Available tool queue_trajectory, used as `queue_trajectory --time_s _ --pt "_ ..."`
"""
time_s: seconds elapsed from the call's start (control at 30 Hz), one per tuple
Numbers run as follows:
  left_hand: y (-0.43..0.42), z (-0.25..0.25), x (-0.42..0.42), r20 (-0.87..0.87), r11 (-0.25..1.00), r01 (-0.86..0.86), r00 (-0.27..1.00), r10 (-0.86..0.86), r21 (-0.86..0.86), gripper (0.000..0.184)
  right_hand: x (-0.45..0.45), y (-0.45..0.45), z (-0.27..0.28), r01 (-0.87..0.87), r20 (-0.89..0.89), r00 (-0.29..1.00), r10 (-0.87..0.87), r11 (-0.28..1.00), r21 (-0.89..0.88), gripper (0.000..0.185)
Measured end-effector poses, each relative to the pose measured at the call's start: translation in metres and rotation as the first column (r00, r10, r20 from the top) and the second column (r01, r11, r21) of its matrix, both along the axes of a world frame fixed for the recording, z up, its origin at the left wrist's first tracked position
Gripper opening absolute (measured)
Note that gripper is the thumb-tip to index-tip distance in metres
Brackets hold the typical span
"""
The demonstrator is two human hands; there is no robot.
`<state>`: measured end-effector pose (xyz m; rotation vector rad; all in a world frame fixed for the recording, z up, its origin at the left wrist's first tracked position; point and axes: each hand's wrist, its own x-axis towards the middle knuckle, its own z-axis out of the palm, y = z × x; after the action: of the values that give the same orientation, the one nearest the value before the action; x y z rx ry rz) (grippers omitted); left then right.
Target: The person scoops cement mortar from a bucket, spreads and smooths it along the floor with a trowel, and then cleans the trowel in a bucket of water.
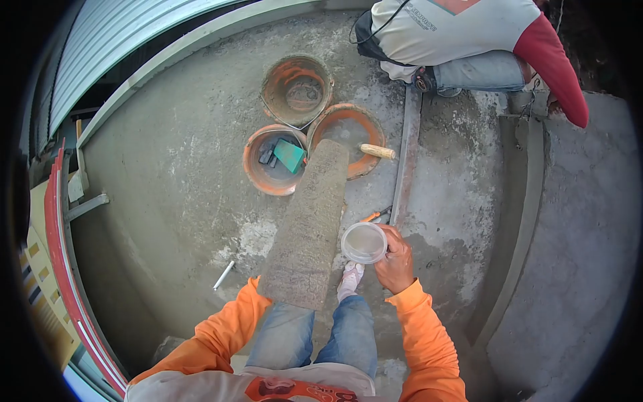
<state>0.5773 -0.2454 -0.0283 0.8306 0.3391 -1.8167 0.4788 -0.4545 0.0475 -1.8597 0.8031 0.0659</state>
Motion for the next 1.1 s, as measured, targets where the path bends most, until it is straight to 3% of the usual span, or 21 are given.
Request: queue_trajectory --time_s 0.1,0.3,0.37,0.57,0.7,0.9,0.97,1.0,1.07,1.1 --pt "-0.009 -0.008 0.020 -0.006 0.998 -0.020 1.000 0.020 0.056 0.049 0.008 0.005 0.012 0.015 -0.038 0.999 -0.016 0.999 -0.043 0.022" --pt "-0.045 -0.049 0.099 0.188 0.881 -0.362 0.929 0.317 0.304 0.049 0.074 -0.002 0.015 -0.099 0.065 0.993 0.104 0.993 -0.066 0.023" --pt "-0.050 -0.056 0.115 0.228 0.841 -0.421 0.904 0.361 0.339 0.049 0.096 -0.004 0.015 -0.231 -0.055 0.973 0.224 0.951 -0.206 0.023" --pt "-0.042 -0.070 0.139 0.240 0.784 -0.521 0.853 0.464 0.337 0.050 0.155 -0.006 0.021 -0.435 -0.048 0.887 0.460 0.794 -0.425 0.019" --pt "-0.036 -0.074 0.153 0.199 0.766 -0.571 0.821 0.535 0.297 0.051 0.186 0.001 0.023 -0.514 -0.085 0.837 0.541 0.722 -0.464 0.017" --pt "-0.012 -0.078 0.161 0.072 0.726 -0.643 0.759 0.648 0.246 0.053 0.212 -0.002 0.021 -0.611 -0.064 0.782 0.620 0.741 -0.280 0.019" --pt "-0.011 -0.079 0.163 0.026 0.717 -0.659 0.740 0.672 0.226 0.054 0.217 -0.011 0.018 -0.606 -0.185 0.765 0.617 0.787 0.117 0.027" --pt "-0.013 -0.077 0.166 0.003 0.716 -0.665 0.733 0.680 0.211 0.054 0.216 -0.015 0.014 -0.603 -0.189 0.767 0.613 0.790 0.113 0.027" --pt "-0.021 -0.074 0.171 -0.032 0.713 -0.676 0.721 0.692 0.185 0.055 0.201 -0.022 -0.002 -0.367 -0.251 0.875 0.413 0.906 0.210 0.032" --pt "-0.024 -0.073 0.173 -0.052 0.712 -0.677 0.717 0.695 0.184 0.055 0.195 -0.027 -0.013 -0.361 -0.256 0.876 0.409 0.908 0.213 0.032"
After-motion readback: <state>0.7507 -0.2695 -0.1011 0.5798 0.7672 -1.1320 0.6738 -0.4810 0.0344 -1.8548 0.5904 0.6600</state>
